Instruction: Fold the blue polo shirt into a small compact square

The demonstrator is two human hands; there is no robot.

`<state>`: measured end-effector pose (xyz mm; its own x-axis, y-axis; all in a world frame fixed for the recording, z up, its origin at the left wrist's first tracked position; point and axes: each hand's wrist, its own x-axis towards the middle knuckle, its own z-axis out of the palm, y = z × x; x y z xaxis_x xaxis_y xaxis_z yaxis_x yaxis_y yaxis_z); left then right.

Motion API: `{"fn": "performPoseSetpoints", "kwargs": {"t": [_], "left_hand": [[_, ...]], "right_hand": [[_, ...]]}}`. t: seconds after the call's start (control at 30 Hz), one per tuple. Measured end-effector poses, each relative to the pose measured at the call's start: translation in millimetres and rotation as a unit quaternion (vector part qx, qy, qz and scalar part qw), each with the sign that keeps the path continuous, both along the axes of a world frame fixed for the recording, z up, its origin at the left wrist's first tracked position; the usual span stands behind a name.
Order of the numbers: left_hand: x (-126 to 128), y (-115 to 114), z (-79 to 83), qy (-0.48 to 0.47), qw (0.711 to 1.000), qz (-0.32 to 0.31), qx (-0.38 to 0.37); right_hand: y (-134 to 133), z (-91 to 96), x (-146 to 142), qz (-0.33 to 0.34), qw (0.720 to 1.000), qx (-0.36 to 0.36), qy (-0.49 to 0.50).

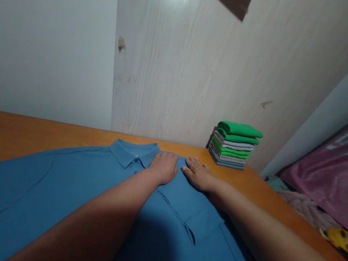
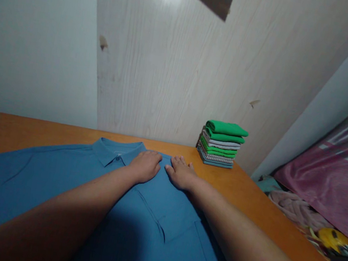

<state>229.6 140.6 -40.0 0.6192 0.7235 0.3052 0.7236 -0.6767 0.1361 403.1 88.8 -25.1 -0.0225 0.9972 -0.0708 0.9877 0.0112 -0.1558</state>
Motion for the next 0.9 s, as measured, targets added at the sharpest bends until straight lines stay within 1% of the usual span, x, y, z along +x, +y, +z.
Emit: {"fn": "performPoseSetpoints", "kwargs": {"t": [0.07,0.1,0.17,0.23,0.3,0.37,0.43,0.53,0.67,0.73,0.83,0.9], "left_hand": [[0.2,0.3,-1.7,-0.005,1.0,-0.004,0.004],[0.3,0.6,-2.6,-0.008,1.0,-0.005,0.007],[0.5,1.3,-4.6,-0.012,1.0,-0.007,0.014],[0.4,1.9,-6.5,-0.013,1.0,-0.007,0.023],[0.0,2.4,-7.9,-0.011,0.999,-0.005,0.031],[-0.8,2.6,-8.6,-0.006,0.999,-0.001,0.034],[-1.7,1.9,-8.5,-0.002,0.999,0.002,0.035],[-2.4,-1.5,-6.2,-0.004,0.999,0.009,0.044],[-2.8,-7.4,-0.1,-0.016,0.996,0.051,0.076],[-4.6,-8.6,3.1,-0.005,0.997,0.055,0.055],[-11.1,-6.7,7.7,0.021,0.999,0.036,0.014],[-17.3,-3.2,11.7,0.032,0.999,0.023,0.003]], "right_hand": [[-12.8,5.9,-1.2,-0.018,0.999,0.024,0.027],[-22.1,8.0,-4.2,-0.015,0.998,0.037,0.045],[-44.8,9.0,-14.7,0.015,0.995,0.05,0.083],[-69.1,5.7,-28.2,0.049,0.993,0.04,0.104],[-89.0,0.0,-40.1,0.074,0.993,0.015,0.085],[-100.6,-5.3,-47.4,0.085,0.995,0.001,0.053],[-103.9,-8.4,-50.5,0.086,0.996,-0.003,0.031],[-101.3,-10.0,-50.9,0.083,0.996,-0.002,0.02],[-98.8,-11.3,-50.0,0.085,0.996,0.003,0.018],[-98.9,-11.9,-49.8,0.09,0.996,0.006,0.02],[-98.5,-12.1,-49.8,0.096,0.995,0.009,0.023],[-97.9,-11.9,-49.9,0.097,0.995,0.007,0.022]]}}
